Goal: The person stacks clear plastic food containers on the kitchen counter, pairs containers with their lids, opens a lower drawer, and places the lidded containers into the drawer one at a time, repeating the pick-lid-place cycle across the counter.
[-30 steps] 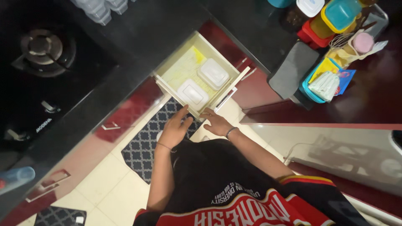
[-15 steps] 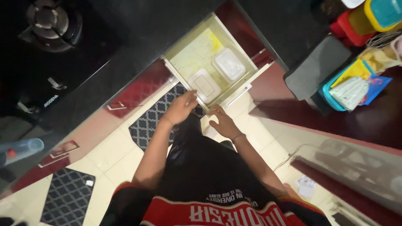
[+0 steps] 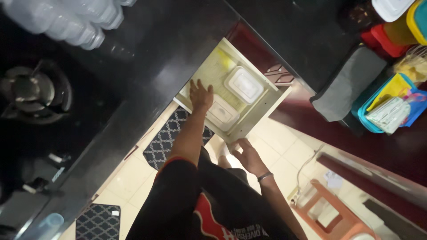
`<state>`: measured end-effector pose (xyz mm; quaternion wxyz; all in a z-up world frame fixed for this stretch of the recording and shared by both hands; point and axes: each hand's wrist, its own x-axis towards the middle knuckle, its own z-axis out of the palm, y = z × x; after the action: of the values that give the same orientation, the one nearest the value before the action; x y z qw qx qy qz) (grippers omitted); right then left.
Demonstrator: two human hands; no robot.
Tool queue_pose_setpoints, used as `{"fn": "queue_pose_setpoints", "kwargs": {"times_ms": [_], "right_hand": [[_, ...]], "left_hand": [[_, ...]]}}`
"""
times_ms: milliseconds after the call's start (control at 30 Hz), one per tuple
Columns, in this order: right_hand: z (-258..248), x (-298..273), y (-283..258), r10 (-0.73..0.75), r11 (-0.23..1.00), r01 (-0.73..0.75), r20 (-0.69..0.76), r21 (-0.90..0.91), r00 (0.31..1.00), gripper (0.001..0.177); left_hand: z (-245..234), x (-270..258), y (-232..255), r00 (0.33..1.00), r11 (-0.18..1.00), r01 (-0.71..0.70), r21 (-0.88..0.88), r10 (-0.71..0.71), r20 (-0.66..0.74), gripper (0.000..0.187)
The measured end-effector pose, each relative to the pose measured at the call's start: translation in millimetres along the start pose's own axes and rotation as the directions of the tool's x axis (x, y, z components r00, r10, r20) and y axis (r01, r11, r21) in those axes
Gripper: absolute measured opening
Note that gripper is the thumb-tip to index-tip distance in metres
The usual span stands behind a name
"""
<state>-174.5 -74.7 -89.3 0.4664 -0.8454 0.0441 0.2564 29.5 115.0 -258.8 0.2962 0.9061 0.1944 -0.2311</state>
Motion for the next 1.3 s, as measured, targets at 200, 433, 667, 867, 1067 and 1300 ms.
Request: {"fn": "queue_pose_setpoints", "kwargs": {"times_ms": [200,433,667,867,1067,1300], "right_hand": [[7.5,5.7,-15.8,0.196,0.976,-0.194,-0.010,0.096,0.981,0.026],[11.5,6.9,-16.8,0.072,0.996,-0.065,-0.103,0.066,0.992,0.025],[4.1,11.1,-16.1,0.385,0.909,-0.374,-0.025,0.183,0.923,0.033],[9.7,13.2,-17.9,0.314,0.930,-0.272,-0.151,0.246,0.937,0.032],[15.1,16.5,-28.4,0.452,0.866,-0.387,-0.167,0.317,0.876,0.033],[14.3,15.6,-34.1,0.441,0.883,-0.387,-0.189,0.264,0.877,0.038]], "left_hand": [[17.2,-17.8,-4.2,1.000,1.000,0.003,0.024,-0.003,-0.017,0.079],[22.7,-24.8,2.4,0.920,0.983,-0.004,0.181,-0.068,0.387,0.082],[42.1,16.1,15.3,0.965,0.950,-0.260,0.171,0.252,0.066,0.081],[70.7,80.4,73.1,0.941,0.956,-0.194,-0.221,0.117,-0.318,0.077],[98.1,58.0,103.1,0.974,0.961,-0.148,-0.233,0.182,0.132,0.076],[93.3,57.5,106.0,0.961,0.966,-0.224,-0.129,0.241,0.133,0.090]]}}
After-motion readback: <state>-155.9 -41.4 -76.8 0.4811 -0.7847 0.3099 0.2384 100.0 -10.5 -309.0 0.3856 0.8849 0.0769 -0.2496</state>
